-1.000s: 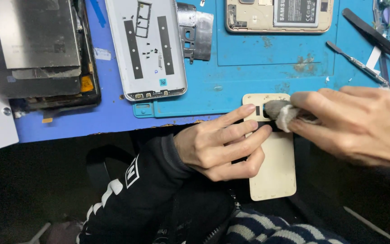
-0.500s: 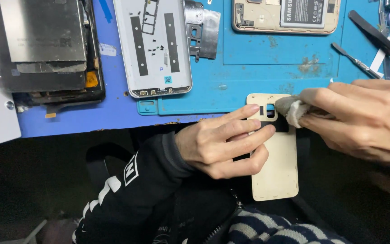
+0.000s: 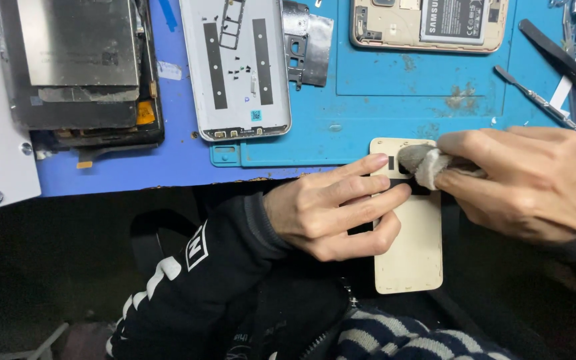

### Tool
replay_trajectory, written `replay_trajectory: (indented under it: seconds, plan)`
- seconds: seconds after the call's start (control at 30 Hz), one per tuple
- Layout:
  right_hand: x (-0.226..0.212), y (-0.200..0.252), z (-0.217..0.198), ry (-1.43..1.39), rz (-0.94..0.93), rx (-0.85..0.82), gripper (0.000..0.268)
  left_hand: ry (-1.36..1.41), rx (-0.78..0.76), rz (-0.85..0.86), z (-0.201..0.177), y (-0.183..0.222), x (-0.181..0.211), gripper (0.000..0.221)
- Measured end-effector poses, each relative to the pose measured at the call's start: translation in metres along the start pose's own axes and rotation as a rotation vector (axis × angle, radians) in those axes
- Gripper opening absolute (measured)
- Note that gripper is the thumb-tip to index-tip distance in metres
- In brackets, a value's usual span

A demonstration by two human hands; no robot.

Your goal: The person wipes a beige phone back cover with a cloth, rubbing its camera cutout and surfaces, then sets it down and picks up a rose-gold phone. They fit the cover onto the phone body, then wrap adhesive tape around the assembled phone, pressing the tape along its edges.

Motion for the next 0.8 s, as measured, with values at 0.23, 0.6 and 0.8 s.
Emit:
replay_trajectory:
  seconds: [0.23,0.6,0.8]
  plan:
    - [0.007,0.009,0.011,0.004,0.04,-0.102,0.021,-0.024,-0.009,0.012,0.001,0.0,0.0,0.014]
    - [-0.002,0.011,0.007,0.087,-0.015,-0.032,0.011,-0.019,-0.004,0.011,0.0,-0.003,0.001,0.014]
    - [-0.003,0.011,0.009,0.053,-0.063,-0.026,0.009,-0.037,0.008,0.019,0.0,-0.002,0.002,0.014]
Point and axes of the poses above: each hand's wrist, its own y-axis away from the middle knuckle, its own z-axis out of the palm, x = y × z, the point moved 10 cm from there along -y, towards the middle knuckle, and after that the axes turned 12 degrees about -z, right-handed, at the moved point
